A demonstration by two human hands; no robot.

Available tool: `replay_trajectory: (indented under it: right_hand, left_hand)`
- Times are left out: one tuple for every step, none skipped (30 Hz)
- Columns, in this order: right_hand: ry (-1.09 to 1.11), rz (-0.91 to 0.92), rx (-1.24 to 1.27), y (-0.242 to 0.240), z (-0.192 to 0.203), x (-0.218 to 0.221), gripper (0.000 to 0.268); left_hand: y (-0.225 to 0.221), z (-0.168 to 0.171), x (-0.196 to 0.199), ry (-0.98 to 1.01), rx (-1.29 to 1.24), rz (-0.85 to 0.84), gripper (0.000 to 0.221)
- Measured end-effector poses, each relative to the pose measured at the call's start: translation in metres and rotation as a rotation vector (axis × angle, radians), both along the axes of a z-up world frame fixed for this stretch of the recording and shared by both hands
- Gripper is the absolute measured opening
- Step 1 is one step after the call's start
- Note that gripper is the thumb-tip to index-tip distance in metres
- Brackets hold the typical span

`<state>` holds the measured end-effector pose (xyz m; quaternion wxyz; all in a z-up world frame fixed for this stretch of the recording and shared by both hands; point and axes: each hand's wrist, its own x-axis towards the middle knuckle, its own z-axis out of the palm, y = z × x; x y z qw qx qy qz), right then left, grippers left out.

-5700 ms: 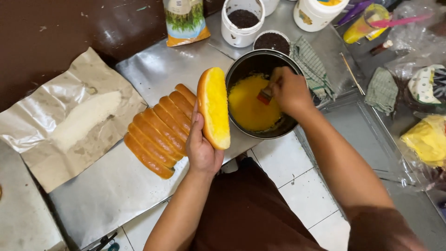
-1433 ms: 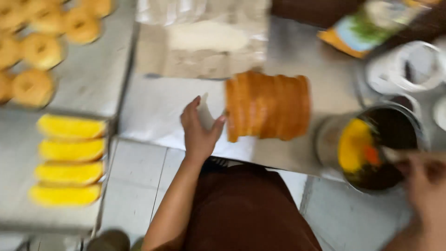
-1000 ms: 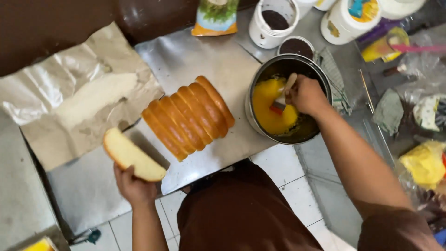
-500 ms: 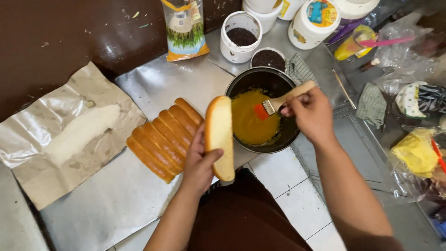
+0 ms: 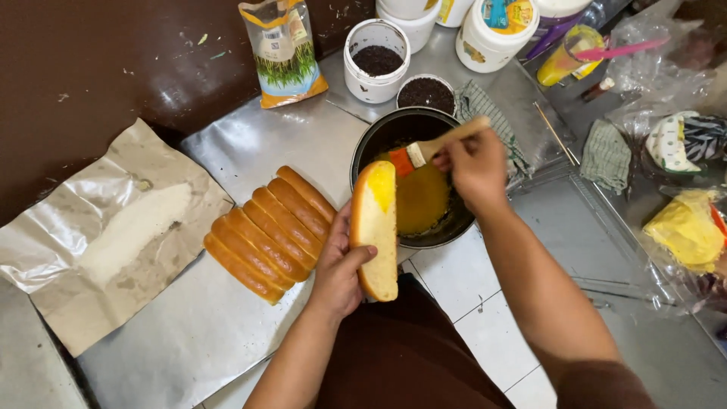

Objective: Brushing individual slices of bread with a yellow liquid coating using a pastry brush and arranging them on a metal tray.

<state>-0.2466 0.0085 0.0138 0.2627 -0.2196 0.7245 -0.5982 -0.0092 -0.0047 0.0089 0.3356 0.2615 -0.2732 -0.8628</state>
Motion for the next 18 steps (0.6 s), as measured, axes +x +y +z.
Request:
replay_trajectory:
  right_hand:
    - [0.123, 0.096, 0.175, -0.005, 0.000, -0.004, 0.010]
    - [0.121, 0.090, 0.180, -0.011, -0.001, -0.004, 0.010]
    - [0.382, 0.259, 0.428, -0.016, -0.001, -0.004, 0.010]
    - [0.644, 0.432, 0.672, -0.024, -0.001, -0.004, 0.013]
    - [0.642, 0.429, 0.675, -0.023, -0.001, -0.002, 0.013]
    - [0.644, 0.498, 0.754, -0.025, -0.001, 0.000, 0.023]
    - [0.645, 0.568, 0.833, -0.027, -0.001, 0.002, 0.034]
    - [0.648, 0.574, 0.831, -0.019, -0.002, -0.002, 0.034]
    - [0.595, 0.489, 0.722, -0.012, -0.004, -0.005, 0.022]
    - [0.543, 0.409, 0.612, -0.005, -0.005, -0.008, 0.010]
    - [0.547, 0.419, 0.610, 0.002, -0.002, -0.008, 0.010]
    - [0.332, 0.297, 0.416, 0.009, 0.000, -0.007, 0.009]
    - [0.116, 0.175, 0.224, 0.016, 0.003, -0.006, 0.010]
    - [0.116, 0.180, 0.223, 0.020, 0.011, 0.004, 0.010]
    - [-0.062, 0.090, 0.013, 0.025, 0.020, 0.013, 0.009]
    - [-0.241, -0.007, -0.195, 0.031, 0.028, 0.023, 0.011]
    - [-0.243, -0.007, -0.193, 0.031, 0.027, 0.031, 0.011]
    - [-0.317, 0.031, -0.222, 0.032, 0.025, 0.038, 0.010]
  left_hand:
    - [0.002, 0.011, 0.000, 0.020, 0.037, 0.030, 0.079]
    - [0.002, 0.009, 0.001, 0.019, 0.043, 0.023, 0.079]
    - [0.001, 0.008, 0.002, 0.053, 0.094, 0.038, 0.079]
    - [-0.001, 0.008, 0.003, 0.089, 0.142, 0.055, 0.080]
    - [-0.002, 0.012, 0.005, 0.089, 0.143, 0.051, 0.080]
    - [-0.004, 0.017, 0.007, 0.140, 0.143, 0.045, 0.081]
    - [-0.006, 0.023, 0.009, 0.190, 0.143, 0.039, 0.083]
    - [-0.006, 0.028, 0.010, 0.190, 0.142, 0.045, 0.083]
    - [-0.007, 0.034, 0.010, 0.169, 0.082, 0.029, 0.088]
    - [-0.007, 0.039, 0.011, 0.149, 0.022, 0.017, 0.094]
    - [-0.008, 0.028, 0.013, 0.150, 0.022, 0.027, 0.094]
    - [-0.009, 0.018, 0.015, 0.137, 0.012, 0.037, 0.097]
    - [-0.009, 0.007, 0.016, 0.124, 0.003, 0.046, 0.100]
    - [-0.010, 0.002, 0.016, 0.123, 0.002, 0.052, 0.100]
    - [-0.010, -0.002, 0.015, 0.132, 0.001, 0.057, 0.101]
    - [-0.010, -0.007, 0.014, 0.139, 0.002, 0.057, 0.103]
    - [-0.009, -0.005, 0.012, 0.137, 0.004, 0.058, 0.103]
    - [-0.009, -0.004, 0.010, 0.139, -0.015, 0.044, 0.103]
